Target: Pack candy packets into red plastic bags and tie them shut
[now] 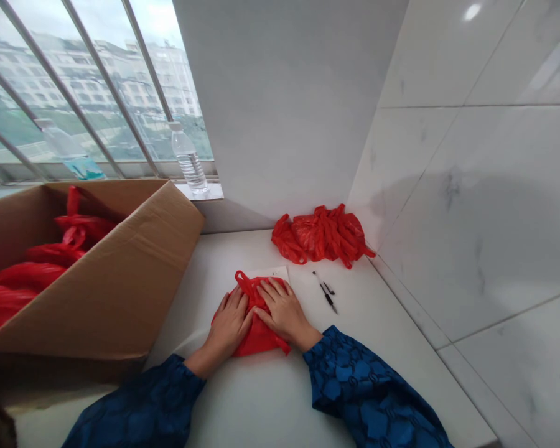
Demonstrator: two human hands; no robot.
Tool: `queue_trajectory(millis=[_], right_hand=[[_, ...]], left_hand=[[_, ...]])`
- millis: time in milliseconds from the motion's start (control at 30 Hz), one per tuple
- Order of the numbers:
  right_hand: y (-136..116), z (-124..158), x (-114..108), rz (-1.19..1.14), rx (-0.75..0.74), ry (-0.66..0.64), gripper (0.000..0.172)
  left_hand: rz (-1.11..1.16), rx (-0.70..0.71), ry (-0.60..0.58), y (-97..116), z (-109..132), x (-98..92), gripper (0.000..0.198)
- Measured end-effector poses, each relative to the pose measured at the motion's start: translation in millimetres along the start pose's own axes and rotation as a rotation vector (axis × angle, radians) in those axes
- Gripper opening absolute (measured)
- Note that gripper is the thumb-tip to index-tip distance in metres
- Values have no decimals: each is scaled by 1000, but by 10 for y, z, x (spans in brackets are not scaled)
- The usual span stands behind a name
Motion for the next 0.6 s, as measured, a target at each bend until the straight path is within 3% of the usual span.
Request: queue_trajectory(millis=[600], right_hand=[[4, 2, 17, 15, -7, 10, 57]], left_hand=[[28, 10, 5, 21, -2, -46, 52]])
Point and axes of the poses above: each hand's wrist, its own z-axis away from the middle knuckle, its own x-axis out of the palm, y = z × x, the point moved 3 cm from there along -z, towards the middle knuckle
